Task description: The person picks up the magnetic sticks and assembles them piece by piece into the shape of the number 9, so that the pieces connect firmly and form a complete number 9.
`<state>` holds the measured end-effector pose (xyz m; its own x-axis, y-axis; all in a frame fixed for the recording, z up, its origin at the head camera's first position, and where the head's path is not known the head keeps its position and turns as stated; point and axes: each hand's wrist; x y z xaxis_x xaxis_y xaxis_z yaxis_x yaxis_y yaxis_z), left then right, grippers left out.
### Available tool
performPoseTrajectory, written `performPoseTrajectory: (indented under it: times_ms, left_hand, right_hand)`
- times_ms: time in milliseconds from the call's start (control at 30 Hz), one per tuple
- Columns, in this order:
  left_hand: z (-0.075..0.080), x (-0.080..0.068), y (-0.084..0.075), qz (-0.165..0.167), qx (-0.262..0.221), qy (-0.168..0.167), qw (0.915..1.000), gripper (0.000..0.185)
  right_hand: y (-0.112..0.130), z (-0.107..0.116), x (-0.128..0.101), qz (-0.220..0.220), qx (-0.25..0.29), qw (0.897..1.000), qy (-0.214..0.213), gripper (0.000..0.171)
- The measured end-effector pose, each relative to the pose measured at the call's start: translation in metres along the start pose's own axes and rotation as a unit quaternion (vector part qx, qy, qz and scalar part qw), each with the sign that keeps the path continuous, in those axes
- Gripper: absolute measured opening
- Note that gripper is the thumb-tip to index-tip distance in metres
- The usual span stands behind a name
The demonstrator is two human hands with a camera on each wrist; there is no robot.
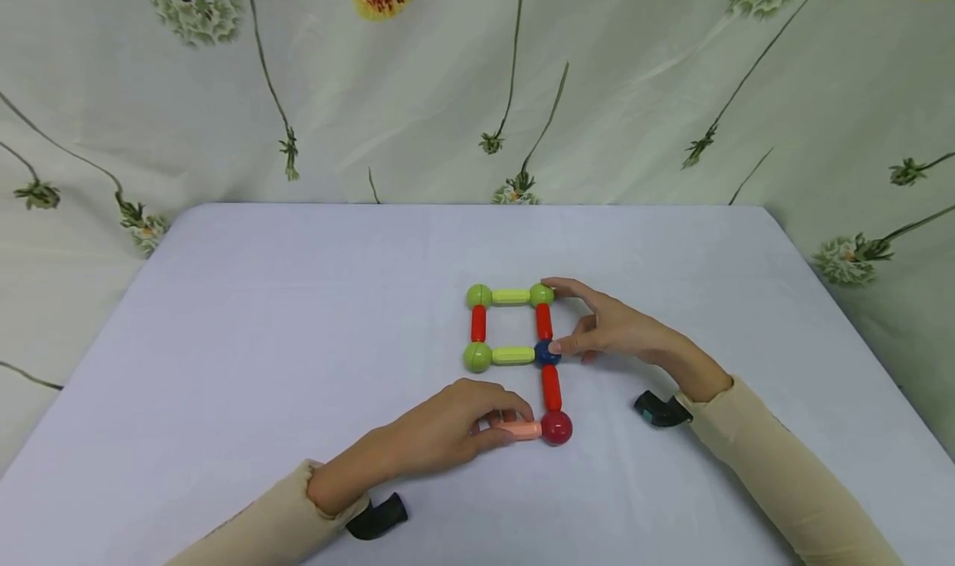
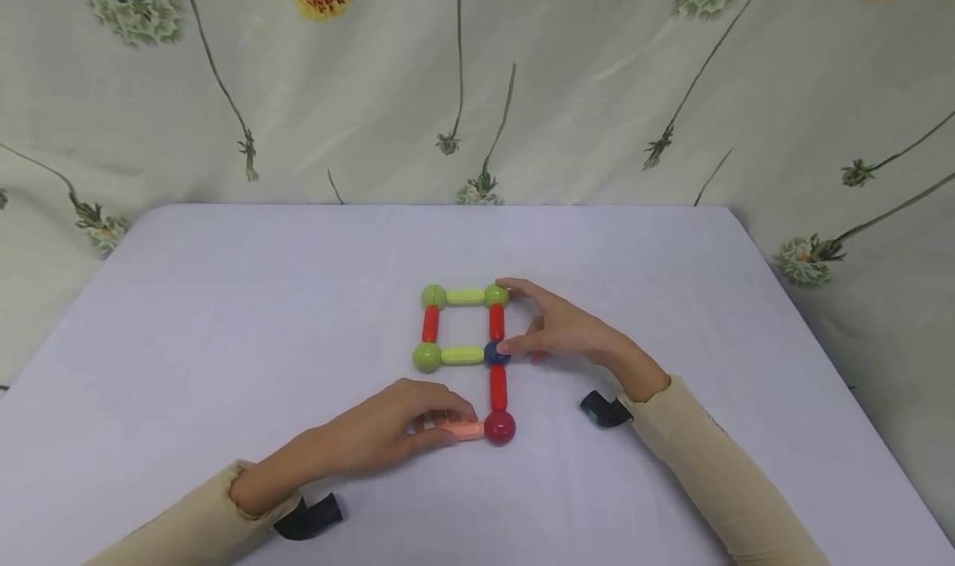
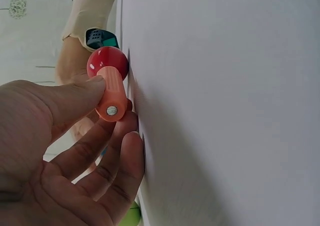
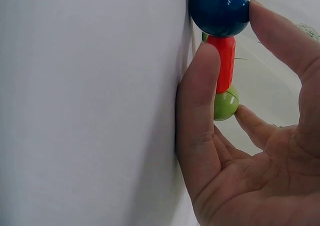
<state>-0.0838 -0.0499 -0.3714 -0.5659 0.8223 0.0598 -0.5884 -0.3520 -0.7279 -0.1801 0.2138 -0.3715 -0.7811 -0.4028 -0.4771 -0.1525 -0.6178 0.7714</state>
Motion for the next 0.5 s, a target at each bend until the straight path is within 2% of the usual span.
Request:
performPoseTrajectory:
  times_ms: [167, 367, 500]
  left_hand:
    - [-0.0031, -0.0016, 0.0018, 0.005, -0.015, 0.003, 0.9999, 0.024]
    - [-0.0033, -0.0018, 0.0025, 0.002, 0.005, 0.000, 1.0000, 0.024]
    - [0.0002, -0.0030, 0.0003, 0.022, 0.006, 0.000, 0.9998, 0.027]
  right_hand:
    - [-0.0041, -0.0027, 0.0010, -0.002, 0.002, 1.000, 0.008, 0.084]
    - [-0.0040, -0.0031, 0.0004, 0.000, 0.002, 1.000, 0.010, 0.084]
    - [-0.0028, 0.0001, -0.0033, -0.001, -0.009, 1.000, 0.009, 0.084]
Point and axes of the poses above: each hand's wrist, its own x-axis towards the middle knuckle, its own z-axis out of the back of the hand, y = z × x, and after that the axes turned 9 degrees about -z, right-handed
